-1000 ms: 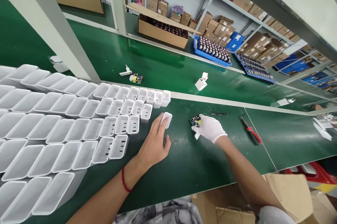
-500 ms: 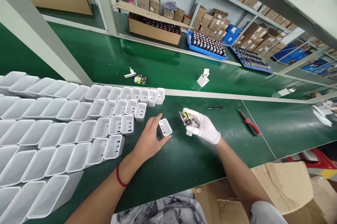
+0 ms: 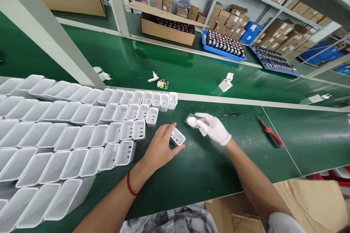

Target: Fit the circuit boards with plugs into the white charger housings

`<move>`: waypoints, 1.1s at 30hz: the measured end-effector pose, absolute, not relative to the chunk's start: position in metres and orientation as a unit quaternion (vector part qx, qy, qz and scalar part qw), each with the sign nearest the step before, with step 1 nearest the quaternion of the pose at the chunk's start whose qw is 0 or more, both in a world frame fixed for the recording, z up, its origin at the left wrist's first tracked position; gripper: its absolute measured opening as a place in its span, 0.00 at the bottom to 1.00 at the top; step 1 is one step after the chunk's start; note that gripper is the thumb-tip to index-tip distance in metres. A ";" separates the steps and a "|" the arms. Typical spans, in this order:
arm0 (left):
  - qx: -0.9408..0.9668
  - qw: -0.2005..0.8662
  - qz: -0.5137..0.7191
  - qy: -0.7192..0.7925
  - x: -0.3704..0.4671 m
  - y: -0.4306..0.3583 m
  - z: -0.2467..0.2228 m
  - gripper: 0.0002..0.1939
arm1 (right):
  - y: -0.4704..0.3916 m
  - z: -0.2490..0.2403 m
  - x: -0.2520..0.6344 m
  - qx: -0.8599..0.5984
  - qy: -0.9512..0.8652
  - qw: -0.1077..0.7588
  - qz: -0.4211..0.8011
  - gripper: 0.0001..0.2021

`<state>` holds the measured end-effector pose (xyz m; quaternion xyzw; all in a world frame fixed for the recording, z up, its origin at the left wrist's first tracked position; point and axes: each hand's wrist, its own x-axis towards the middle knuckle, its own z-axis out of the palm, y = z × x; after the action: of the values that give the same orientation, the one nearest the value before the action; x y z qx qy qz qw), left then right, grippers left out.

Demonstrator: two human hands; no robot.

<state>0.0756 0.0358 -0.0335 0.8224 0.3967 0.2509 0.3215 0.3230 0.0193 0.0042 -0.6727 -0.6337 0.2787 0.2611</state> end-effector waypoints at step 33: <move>0.757 0.412 0.348 0.368 0.071 0.038 -0.021 0.32 | 0.171 0.036 0.321 -0.632 -0.682 0.271 0.250 0.46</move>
<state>0.0712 0.0380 -0.0206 0.7573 0.3680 0.3479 0.4124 0.3205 0.1712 0.0363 -0.6320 -0.6816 0.2498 0.2711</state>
